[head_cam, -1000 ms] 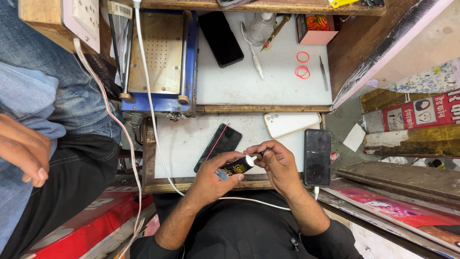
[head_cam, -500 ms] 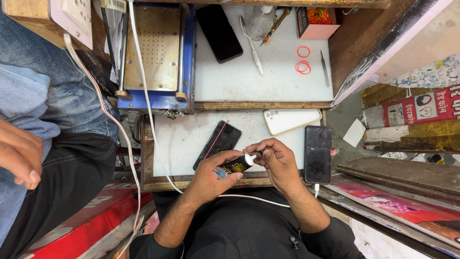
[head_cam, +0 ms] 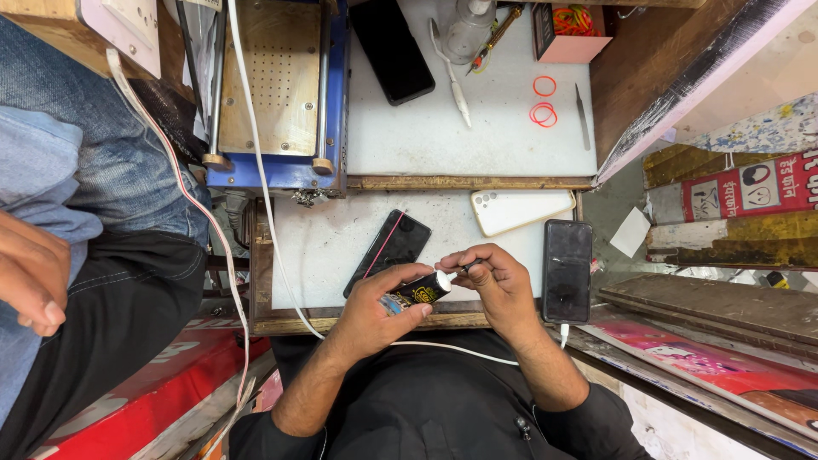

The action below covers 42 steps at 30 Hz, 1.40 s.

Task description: The person secures a smartphone with multiple colored elastic bands. They wrap a pink band, then add orange and green bands, adjusting each to hold the phone together. The phone remains on the workbench throughout.

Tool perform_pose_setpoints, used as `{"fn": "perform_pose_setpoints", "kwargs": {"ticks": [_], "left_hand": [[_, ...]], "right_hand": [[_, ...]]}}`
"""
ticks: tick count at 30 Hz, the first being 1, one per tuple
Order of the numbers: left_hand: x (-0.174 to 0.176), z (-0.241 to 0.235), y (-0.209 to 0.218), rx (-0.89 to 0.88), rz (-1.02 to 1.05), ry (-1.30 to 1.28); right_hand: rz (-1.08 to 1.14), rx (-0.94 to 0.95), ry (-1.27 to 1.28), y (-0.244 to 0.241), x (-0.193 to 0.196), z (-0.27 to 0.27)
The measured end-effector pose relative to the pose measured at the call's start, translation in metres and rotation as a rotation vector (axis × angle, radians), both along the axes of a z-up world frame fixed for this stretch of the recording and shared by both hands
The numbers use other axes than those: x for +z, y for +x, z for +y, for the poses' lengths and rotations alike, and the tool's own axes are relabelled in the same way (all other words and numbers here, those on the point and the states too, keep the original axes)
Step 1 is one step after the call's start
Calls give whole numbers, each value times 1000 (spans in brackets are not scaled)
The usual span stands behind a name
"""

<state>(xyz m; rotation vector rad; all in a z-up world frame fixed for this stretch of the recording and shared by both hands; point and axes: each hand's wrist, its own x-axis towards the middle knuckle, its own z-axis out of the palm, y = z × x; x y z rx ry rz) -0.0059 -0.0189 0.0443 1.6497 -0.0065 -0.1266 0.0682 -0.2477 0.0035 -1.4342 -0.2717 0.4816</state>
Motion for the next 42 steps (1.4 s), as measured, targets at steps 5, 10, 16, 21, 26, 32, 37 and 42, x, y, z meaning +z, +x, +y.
{"fn": "perform_pose_setpoints", "kwargs": {"ticks": [5, 10, 16, 21, 26, 32, 37, 42], "left_hand": [[3, 2, 1, -9, 2, 12], [4, 2, 3, -16, 4, 9], [2, 2, 3, -20, 26, 13], [-1, 2, 3, -28, 31, 1], [-5, 2, 2, -35, 16, -33], [-10, 9, 1, -77, -12, -47], [-14, 20, 4, -176, 342, -413], [-11, 20, 4, -175, 439, -535]], "right_hand": [[-14, 7, -5, 0, 2, 0], [48, -7, 64, 0, 2, 1], [-10, 8, 10, 0, 2, 0], [-23, 19, 9, 1, 3, 0], [-42, 28, 3, 1, 5, 0], [-302, 73, -157, 9, 17, -1], [-437, 163, -278, 16, 27, -3], [-448, 185, -258, 16, 22, -3]]}}
